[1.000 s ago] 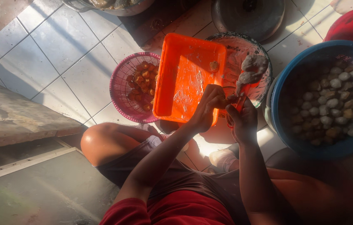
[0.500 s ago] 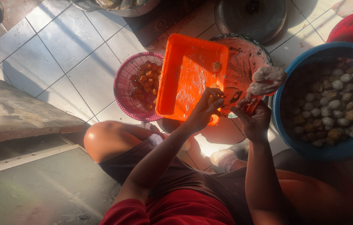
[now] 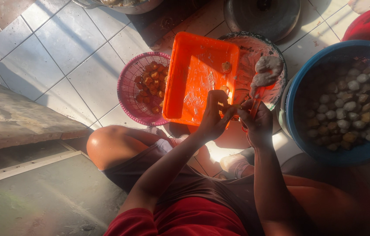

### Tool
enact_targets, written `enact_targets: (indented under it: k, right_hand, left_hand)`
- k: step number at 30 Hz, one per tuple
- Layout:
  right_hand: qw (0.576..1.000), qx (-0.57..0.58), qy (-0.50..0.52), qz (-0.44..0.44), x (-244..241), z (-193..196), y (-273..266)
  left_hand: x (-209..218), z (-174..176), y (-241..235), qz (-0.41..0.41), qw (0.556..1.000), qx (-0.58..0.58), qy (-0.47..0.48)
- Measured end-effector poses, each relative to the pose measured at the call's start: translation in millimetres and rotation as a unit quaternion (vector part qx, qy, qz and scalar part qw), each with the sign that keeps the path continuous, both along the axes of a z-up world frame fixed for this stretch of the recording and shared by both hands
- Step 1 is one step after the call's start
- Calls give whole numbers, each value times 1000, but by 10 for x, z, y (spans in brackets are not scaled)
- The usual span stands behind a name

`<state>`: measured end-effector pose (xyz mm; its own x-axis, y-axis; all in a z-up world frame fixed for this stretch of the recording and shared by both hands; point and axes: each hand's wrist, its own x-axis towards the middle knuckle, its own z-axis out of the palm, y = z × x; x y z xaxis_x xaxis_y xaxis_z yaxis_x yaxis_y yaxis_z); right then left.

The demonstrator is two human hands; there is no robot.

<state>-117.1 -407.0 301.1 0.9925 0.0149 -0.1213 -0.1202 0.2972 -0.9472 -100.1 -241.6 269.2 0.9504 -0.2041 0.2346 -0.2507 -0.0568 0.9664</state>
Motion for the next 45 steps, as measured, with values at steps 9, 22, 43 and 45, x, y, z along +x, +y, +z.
enact_targets:
  k: [9, 22, 43, 45]
  right_hand:
    - [990, -109, -31, -80, 45, 50, 35]
    - [958, -222, -137, -119, -262, 20, 161]
    - [991, -116, 40, -50, -111, -238, 19]
    - [984, -166, 5, -63, -108, -279, -11]
  left_hand:
    - [161, -7, 38, -109, 910, -247, 316]
    - [322, 117, -98, 3, 965, -160, 208]
    - [251, 373, -149, 69, 987, -49, 139]
    - [158, 442, -141, 39, 990, -41, 130]
